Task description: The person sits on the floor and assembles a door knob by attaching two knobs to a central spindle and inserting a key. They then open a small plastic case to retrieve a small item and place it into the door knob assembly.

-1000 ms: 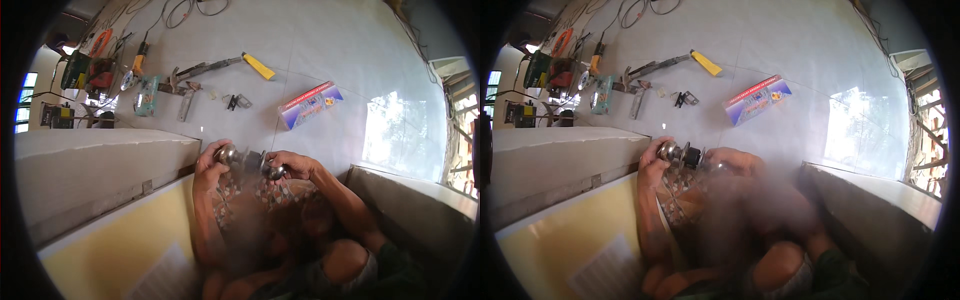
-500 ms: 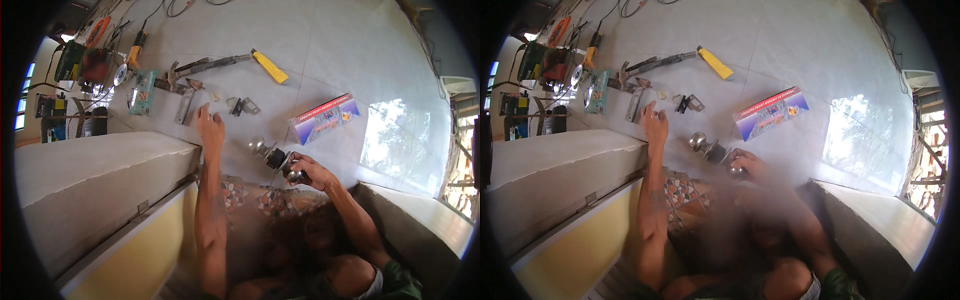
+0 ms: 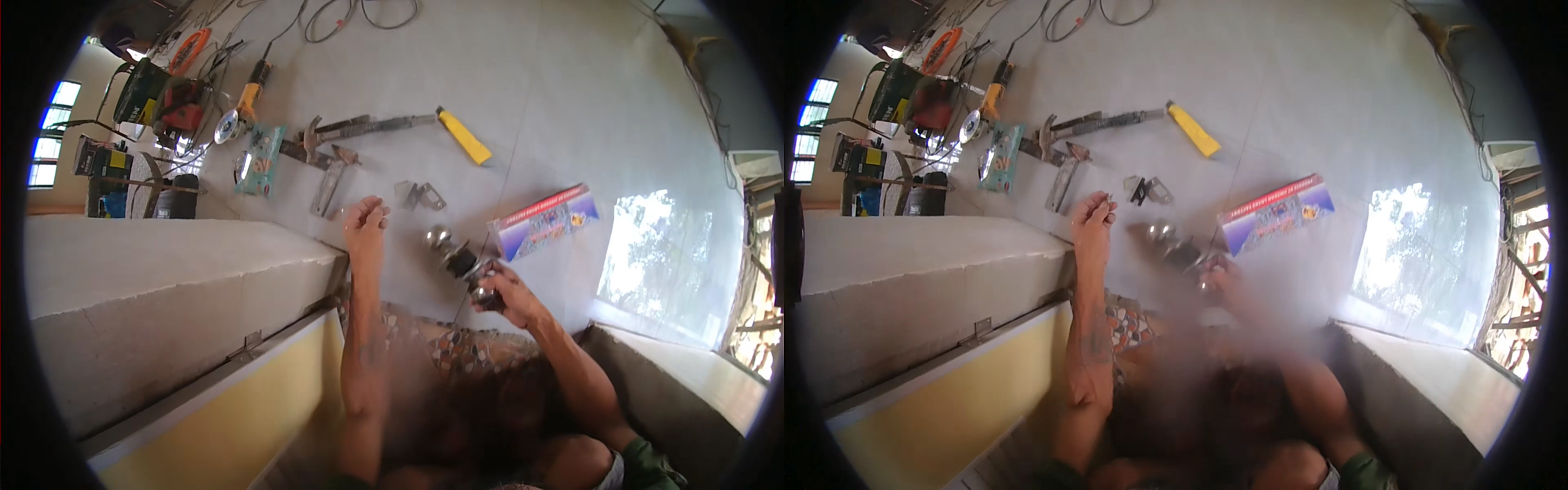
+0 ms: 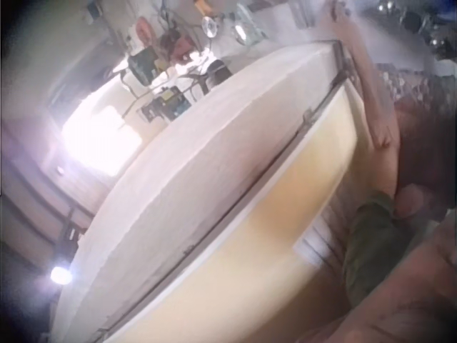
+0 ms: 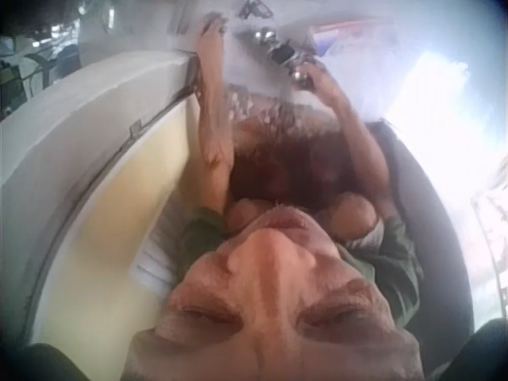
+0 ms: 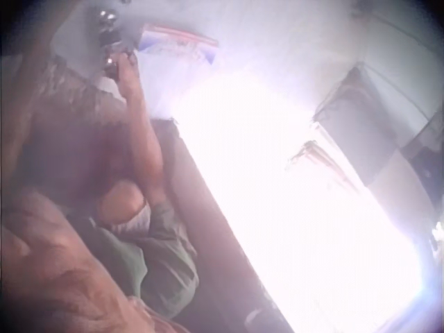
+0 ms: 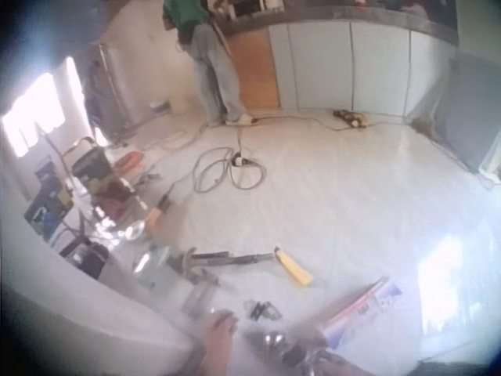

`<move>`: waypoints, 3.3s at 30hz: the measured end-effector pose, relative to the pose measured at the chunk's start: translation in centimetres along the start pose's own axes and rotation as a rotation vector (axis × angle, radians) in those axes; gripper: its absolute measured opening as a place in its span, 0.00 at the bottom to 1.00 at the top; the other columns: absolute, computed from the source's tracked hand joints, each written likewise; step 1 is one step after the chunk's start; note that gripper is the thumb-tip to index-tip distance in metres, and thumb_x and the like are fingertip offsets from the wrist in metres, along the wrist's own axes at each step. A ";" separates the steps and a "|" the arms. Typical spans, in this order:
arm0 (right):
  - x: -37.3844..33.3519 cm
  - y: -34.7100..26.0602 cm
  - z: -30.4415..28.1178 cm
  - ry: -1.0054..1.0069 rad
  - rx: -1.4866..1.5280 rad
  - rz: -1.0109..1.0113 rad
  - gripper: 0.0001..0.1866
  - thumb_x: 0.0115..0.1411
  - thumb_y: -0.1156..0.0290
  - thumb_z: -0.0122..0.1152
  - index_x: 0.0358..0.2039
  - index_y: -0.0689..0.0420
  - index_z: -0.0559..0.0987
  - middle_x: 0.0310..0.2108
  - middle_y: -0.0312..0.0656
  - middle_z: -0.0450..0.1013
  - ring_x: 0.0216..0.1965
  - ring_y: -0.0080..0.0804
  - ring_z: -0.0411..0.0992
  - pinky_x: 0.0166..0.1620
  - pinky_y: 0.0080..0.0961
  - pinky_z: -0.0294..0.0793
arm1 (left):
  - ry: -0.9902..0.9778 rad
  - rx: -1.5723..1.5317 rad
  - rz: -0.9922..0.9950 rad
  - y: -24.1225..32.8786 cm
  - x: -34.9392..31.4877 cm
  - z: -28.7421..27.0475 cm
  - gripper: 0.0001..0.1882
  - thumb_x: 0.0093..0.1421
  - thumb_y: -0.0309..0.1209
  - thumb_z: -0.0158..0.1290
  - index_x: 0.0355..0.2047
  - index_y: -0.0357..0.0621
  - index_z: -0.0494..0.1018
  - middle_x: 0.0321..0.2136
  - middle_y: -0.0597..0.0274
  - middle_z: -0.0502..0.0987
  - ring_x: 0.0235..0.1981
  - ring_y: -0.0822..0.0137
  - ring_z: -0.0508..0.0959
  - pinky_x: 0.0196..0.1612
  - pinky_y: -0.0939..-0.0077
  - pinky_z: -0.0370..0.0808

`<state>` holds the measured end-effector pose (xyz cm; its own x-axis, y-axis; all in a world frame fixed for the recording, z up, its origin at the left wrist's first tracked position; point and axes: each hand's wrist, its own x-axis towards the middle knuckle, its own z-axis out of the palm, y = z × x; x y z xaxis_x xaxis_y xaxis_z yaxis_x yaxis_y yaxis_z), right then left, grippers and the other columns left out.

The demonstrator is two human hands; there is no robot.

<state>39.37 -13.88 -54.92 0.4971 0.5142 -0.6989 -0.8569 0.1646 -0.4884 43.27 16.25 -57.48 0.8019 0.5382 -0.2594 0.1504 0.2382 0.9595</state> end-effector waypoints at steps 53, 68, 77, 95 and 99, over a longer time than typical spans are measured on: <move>-8.8 1.6 9.4 -0.391 0.018 -0.126 0.19 0.71 0.76 0.51 0.60 0.51 0.65 0.31 0.35 0.68 0.33 0.23 0.67 0.38 0.24 0.70 | -0.206 -0.194 -0.108 7.7 -21.2 -0.1 0.08 0.54 0.20 0.60 0.36 0.39 0.78 0.26 0.68 0.77 0.23 0.81 0.70 0.27 0.86 0.64; -6.4 3.9 6.2 -0.272 -0.181 -0.099 0.15 0.65 0.73 0.63 0.49 0.49 0.68 0.37 0.38 0.70 0.34 0.26 0.70 0.35 0.28 0.72 | -0.016 -0.082 -0.343 4.8 -22.4 1.9 0.04 0.52 0.19 0.59 0.27 0.36 0.75 0.27 0.61 0.78 0.27 0.73 0.75 0.31 0.81 0.71; -8.0 4.0 8.9 0.123 -1.044 -0.949 0.17 0.58 0.73 0.67 0.47 0.57 0.76 0.41 0.46 0.72 0.36 0.44 0.75 0.38 0.37 0.76 | 0.010 0.165 0.014 3.3 -22.4 -0.9 0.02 0.57 0.20 0.57 0.30 0.39 0.75 0.28 0.62 0.78 0.25 0.73 0.76 0.27 0.82 0.72; -8.6 1.0 10.7 -0.029 -0.954 -0.847 0.09 0.62 0.77 0.59 0.42 0.61 0.82 0.30 0.46 0.80 0.28 0.29 0.78 0.33 0.30 0.77 | -0.223 -0.279 -0.122 9.3 -22.6 -5.5 0.07 0.57 0.13 0.53 0.32 0.37 0.74 0.35 0.51 0.80 0.29 0.68 0.77 0.33 0.75 0.75; -6.7 -1.3 5.1 0.432 -0.857 -0.711 0.08 0.62 0.76 0.58 0.37 0.63 0.83 0.26 0.45 0.80 0.28 0.26 0.77 0.31 0.26 0.74 | -0.083 0.311 0.323 11.7 -21.1 -4.0 0.07 0.60 0.16 0.53 0.39 0.32 0.76 0.37 0.51 0.80 0.32 0.66 0.79 0.38 0.73 0.77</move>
<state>36.47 -13.26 -46.95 0.9687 0.1823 -0.1682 -0.0828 -0.4016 -0.9121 25.84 10.94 -41.24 0.8780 0.4754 0.0564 0.0412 -0.1923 0.9805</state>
